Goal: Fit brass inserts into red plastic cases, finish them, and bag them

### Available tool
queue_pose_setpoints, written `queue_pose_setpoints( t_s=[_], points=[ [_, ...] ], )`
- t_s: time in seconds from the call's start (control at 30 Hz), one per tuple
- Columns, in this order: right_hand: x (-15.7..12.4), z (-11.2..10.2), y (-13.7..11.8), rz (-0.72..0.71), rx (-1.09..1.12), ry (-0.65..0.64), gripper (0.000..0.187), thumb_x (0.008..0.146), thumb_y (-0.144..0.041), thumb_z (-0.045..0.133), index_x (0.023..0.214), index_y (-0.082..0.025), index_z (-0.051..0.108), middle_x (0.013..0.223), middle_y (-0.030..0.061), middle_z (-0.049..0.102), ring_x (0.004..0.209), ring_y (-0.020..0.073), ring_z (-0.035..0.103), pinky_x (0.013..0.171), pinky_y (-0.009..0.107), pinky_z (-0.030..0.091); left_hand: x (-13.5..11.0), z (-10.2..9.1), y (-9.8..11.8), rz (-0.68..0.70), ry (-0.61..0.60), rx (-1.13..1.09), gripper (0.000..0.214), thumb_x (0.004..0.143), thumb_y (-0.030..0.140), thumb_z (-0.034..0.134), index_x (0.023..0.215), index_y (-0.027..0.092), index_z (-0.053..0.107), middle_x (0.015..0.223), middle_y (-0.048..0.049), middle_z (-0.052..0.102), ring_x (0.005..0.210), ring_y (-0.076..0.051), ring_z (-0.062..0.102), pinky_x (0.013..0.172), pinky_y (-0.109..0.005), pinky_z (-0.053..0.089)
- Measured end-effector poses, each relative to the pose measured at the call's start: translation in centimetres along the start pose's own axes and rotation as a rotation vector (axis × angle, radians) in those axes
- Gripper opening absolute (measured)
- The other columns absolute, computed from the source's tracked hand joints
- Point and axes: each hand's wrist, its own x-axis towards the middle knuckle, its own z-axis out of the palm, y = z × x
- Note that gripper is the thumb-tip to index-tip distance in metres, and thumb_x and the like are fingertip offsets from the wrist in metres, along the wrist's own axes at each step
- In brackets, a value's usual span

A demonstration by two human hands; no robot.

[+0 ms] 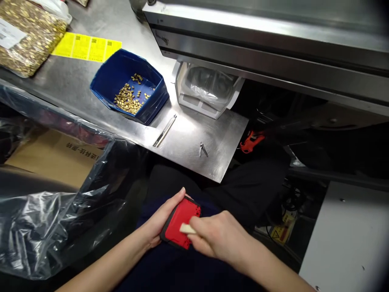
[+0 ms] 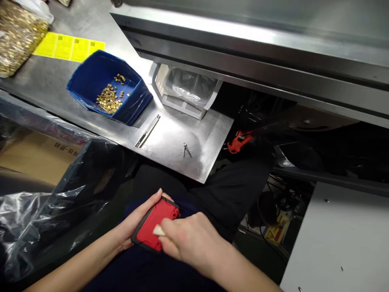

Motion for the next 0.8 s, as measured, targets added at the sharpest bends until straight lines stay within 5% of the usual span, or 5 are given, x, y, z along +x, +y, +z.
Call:
queue_pose_setpoints(
  t_s=[0.27,0.43,0.57,0.67,0.8],
  points=[
    [5.7,-4.9,2.4,0.374,0.038,0.382,0.029,0.107,-0.046,0.04,0.104,-0.025,0.06,0.088,0.0013,0.076,0.08,0.0214,0.071,0.063,0.028,0.034,-1.6,0.2,1.4,0.131,0.063,-0.054,0.054,0.092,0.068,0.058,0.107,0.017,0.065,0.099,-0.0169,0.078,0.074,-0.03,0.075,0.063,-0.036,0.061],
    [11.2,-5.8,2.9,0.379,0.062,0.492,0.044,0.108,-0.049,0.036,0.133,-0.017,0.052,0.122,0.0123,0.07,0.11,0.0279,0.066,0.084,0.033,0.046,-2.5,-1.5,1.9,0.22,0.061,-0.133,0.046,0.094,0.057,0.061,0.117,0.018,0.065,0.118,-0.0203,0.076,0.092,-0.035,0.077,0.077,-0.043,0.063],
    [8.3,-8.0,6.4,0.498,-0.214,0.555,0.047,0.11,-0.048,0.025,0.139,-0.023,0.052,0.132,0.0111,0.065,0.115,0.0257,0.062,0.089,0.033,0.047,-2.2,-3.5,2.7,0.275,0.03,-0.212,0.044,0.094,0.052,0.062,0.122,0.018,0.069,0.128,-0.02,0.072,0.105,-0.038,0.074,0.087,-0.047,0.063],
    [3.4,-9.8,12.5,0.779,-0.51,0.333,0.046,0.109,-0.031,0.021,0.139,-0.024,0.055,0.124,0.0134,0.068,0.104,0.0257,0.066,0.079,0.032,0.047,-1.5,-4.5,3.2,0.282,-0.01,-0.241,0.046,0.095,0.05,0.061,0.124,0.016,0.069,0.132,-0.0211,0.07,0.11,-0.039,0.073,0.093,-0.047,0.061],
    [1.3,-10.1,20.6,0.741,-0.603,0.207,0.052,0.103,-0.014,0.031,0.153,-0.014,0.044,0.135,0.0234,0.061,0.11,0.0315,0.062,0.081,0.036,0.044,-0.6,-4.3,3.3,0.3,-0.049,-0.217,0.047,0.097,0.052,0.059,0.127,0.016,0.064,0.132,-0.0216,0.07,0.109,-0.037,0.073,0.093,-0.046,0.06]
  ],
)
